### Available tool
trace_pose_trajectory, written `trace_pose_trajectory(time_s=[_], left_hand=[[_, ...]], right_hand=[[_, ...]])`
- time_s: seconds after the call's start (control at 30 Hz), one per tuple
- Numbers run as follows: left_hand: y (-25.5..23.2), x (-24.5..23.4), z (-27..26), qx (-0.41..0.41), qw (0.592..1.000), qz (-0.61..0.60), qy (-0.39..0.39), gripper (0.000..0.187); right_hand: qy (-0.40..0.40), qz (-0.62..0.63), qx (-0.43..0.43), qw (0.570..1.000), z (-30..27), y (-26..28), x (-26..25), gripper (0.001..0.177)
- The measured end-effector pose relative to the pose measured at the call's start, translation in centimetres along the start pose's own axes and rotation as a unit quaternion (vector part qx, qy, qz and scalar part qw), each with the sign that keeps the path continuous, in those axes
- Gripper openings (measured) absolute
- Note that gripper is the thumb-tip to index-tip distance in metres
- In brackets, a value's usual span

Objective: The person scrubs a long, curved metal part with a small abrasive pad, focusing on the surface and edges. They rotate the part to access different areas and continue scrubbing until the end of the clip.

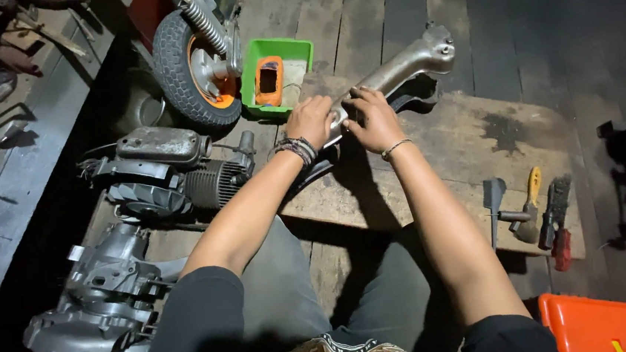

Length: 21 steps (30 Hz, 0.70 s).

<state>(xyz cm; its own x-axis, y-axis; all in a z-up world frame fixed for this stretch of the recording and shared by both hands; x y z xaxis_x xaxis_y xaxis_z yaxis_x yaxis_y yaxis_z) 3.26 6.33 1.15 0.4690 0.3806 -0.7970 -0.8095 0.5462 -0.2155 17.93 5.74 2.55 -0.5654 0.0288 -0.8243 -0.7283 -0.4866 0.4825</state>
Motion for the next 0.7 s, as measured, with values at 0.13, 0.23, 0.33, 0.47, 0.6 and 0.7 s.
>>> trace_pose_trajectory(time_s=[0.13,0.23,0.33,0.47,0.6,0.7], left_hand=[[-0.4,-0.6,0.3,0.009,1.000,-0.003,-0.016,0.014],[0.4,0.2,0.2,-0.011,1.000,0.015,0.001,0.013],[-0.3,0.0,0.2,-0.003,1.000,0.009,0.002,0.013],[0.4,0.2,0.2,-0.039,0.999,0.007,0.034,0.012],[0.5,-0.7,0.4,-0.050,0.998,0.016,0.044,0.010],[-0.1,-0.8,0.4,-0.036,0.999,0.011,0.018,0.015]], right_hand=[[0.004,0.008,0.007,1.000,-0.1,0.4,-0.3,0.046],[-0.001,0.011,-0.011,1.000,0.1,0.5,-0.3,0.048],[-0.005,0.009,-0.010,1.000,-0.1,0.2,-0.1,0.047],[-0.012,0.010,-0.012,1.000,0.0,0.1,0.1,0.047],[-0.016,0.011,-0.014,1.000,0.1,0.5,-0.4,0.046],[-0.003,0.005,-0.015,1.000,-0.1,0.2,-0.1,0.046]])
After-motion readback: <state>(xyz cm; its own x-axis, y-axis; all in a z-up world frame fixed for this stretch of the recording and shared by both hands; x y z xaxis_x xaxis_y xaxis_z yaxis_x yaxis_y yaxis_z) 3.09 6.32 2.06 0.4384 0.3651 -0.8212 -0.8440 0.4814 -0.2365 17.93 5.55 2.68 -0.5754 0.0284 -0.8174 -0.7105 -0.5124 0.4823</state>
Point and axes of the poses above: each hand's wrist, its own z-axis towards the middle knuckle, its own x-axis out of the palm, y = z × x, the point moved 8 cm from there along z, towards the middle knuckle, and after that the axes turned 6 degrees about z, right-handed, at the moved point
